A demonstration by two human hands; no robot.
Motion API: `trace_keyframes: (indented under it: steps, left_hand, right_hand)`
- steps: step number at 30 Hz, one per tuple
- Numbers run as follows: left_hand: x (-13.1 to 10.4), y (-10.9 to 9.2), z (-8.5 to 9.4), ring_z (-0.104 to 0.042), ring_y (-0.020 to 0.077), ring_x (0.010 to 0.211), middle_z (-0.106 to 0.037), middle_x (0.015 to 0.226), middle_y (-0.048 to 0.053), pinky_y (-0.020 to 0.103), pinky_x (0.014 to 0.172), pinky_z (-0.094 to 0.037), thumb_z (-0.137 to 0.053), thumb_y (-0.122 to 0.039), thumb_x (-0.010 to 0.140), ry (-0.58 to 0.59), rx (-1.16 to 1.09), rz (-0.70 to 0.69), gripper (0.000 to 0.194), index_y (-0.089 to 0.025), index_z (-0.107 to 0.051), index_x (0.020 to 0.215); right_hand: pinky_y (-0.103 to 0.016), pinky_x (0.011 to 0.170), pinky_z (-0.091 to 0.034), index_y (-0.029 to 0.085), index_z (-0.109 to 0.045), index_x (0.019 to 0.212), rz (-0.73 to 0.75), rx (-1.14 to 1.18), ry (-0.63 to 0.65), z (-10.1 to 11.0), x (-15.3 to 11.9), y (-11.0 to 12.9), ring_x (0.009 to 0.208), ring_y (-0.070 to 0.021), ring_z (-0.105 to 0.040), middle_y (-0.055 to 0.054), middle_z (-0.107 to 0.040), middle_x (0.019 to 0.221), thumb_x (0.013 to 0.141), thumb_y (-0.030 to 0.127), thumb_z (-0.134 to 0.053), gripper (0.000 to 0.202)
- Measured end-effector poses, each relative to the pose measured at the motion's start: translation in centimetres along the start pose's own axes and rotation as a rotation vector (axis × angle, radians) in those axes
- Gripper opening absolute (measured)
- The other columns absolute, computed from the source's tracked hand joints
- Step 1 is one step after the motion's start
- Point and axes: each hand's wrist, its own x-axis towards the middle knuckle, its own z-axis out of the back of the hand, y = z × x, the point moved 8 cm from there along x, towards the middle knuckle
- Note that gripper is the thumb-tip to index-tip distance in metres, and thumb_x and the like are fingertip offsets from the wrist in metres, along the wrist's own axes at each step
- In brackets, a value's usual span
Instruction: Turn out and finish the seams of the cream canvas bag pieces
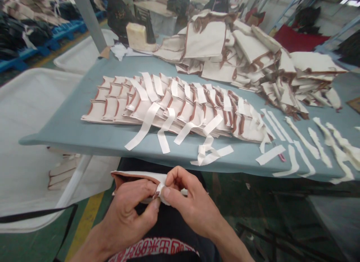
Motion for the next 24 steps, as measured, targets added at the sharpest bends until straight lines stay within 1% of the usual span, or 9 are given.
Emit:
trace_keyframes:
  steps: [3,5,8,10,12,15,17,20,24]
  left_hand:
    - [-0.1,-0.5,0.1,-0.069,0.0130,0.056,-0.072,0.063,-0.002,0.019,0.059,-0.053,-0.055,-0.005,0.090,-0.040,-0.006,-0.038,0.025,-0.022,-0.062,0.073]
    - [-0.4,-0.5,-0.1,-0.066,0.0121,0.054,-0.070,0.061,-0.003,0.019,0.057,-0.050,-0.053,-0.005,0.090,-0.035,-0.011,-0.037,0.025,-0.022,-0.060,0.072]
    - [-1.0,0.6,-1.0,-0.067,0.0138,0.058,-0.071,0.064,-0.002,0.022,0.060,-0.051,-0.051,-0.009,0.091,0.060,-0.027,0.057,0.025,-0.021,-0.061,0.072]
    - [-1.4,1.8,-1.7,-0.070,0.0157,0.064,-0.073,0.070,0.000,0.023,0.063,-0.051,-0.049,-0.013,0.093,0.145,-0.066,0.158,0.026,-0.021,-0.062,0.073]
    - [-1.5,2.8,-2.2,-0.068,0.0161,0.066,-0.072,0.073,0.001,0.024,0.062,-0.049,-0.046,-0.018,0.097,0.208,-0.113,0.250,0.027,-0.020,-0.062,0.076]
    - [-1.3,3.5,-2.2,-0.060,0.0154,0.063,-0.067,0.072,0.000,0.025,0.060,-0.045,-0.044,-0.025,0.101,0.235,-0.146,0.331,0.030,-0.021,-0.059,0.075]
    - [-0.9,3.3,-1.8,-0.055,0.0145,0.061,-0.061,0.069,-0.001,0.025,0.059,-0.043,-0.044,-0.026,0.101,0.227,-0.151,0.340,0.031,-0.021,-0.056,0.073]
    - [-0.4,2.7,-1.4,-0.050,0.0132,0.058,-0.055,0.066,-0.004,0.024,0.057,-0.039,-0.045,-0.024,0.100,0.213,-0.154,0.299,0.029,-0.022,-0.054,0.072]
    - [-0.6,2.7,-1.2,-0.054,0.0144,0.063,-0.061,0.073,-0.002,0.025,0.060,-0.042,-0.043,-0.025,0.104,0.234,-0.206,0.286,0.031,-0.021,-0.058,0.078]
  right_hand:
    - [-0.024,0.061,-0.040,0.023,-0.052,0.081,-0.037,0.178,0.040,-0.6,0.4,-1.5,0.064,-0.0125,-0.045,0.007,-0.051,0.068,0.084,0.042,-0.076,0.030]
    - [-0.025,0.062,-0.041,0.024,-0.051,0.083,-0.063,0.228,0.047,-0.9,0.5,-2.5,0.064,-0.0128,-0.046,0.006,-0.052,0.071,0.081,0.047,-0.076,0.034]
    - [-0.025,0.061,-0.039,0.025,-0.050,0.085,-0.070,0.170,0.018,-1.0,0.3,-3.3,0.063,-0.0128,-0.045,0.007,-0.050,0.071,0.083,0.047,-0.071,0.030]
    - [-0.025,0.059,-0.037,0.025,-0.050,0.086,-0.047,0.102,-0.056,-0.5,0.2,-3.3,0.062,-0.0128,-0.044,0.008,-0.048,0.070,0.085,0.044,-0.066,0.025]
    - [-0.025,0.059,-0.037,0.025,-0.051,0.088,-0.010,0.037,-0.164,0.5,0.1,-2.9,0.063,-0.0131,-0.045,0.008,-0.049,0.070,0.085,0.041,-0.065,0.021]
    - [-0.026,0.058,-0.037,0.025,-0.053,0.087,0.064,-0.012,-0.268,1.9,-0.2,-1.4,0.063,-0.0138,-0.047,0.007,-0.051,0.070,0.087,0.039,-0.065,0.018]
    - [-0.027,0.060,-0.039,0.024,-0.055,0.084,0.121,-0.031,-0.277,2.5,-0.5,-0.2,0.065,-0.0141,-0.049,0.005,-0.053,0.071,0.089,0.039,-0.064,0.018]
    - [-0.028,0.063,-0.042,0.023,-0.058,0.083,0.191,-0.068,-0.265,2.9,-0.8,1.2,0.067,-0.0149,-0.054,0.003,-0.057,0.072,0.088,0.035,-0.065,0.015]
    - [-0.029,0.065,-0.045,0.023,-0.060,0.083,0.255,-0.084,-0.243,2.6,-1.2,2.0,0.068,-0.0158,-0.057,0.002,-0.061,0.073,0.089,0.033,-0.062,0.012]
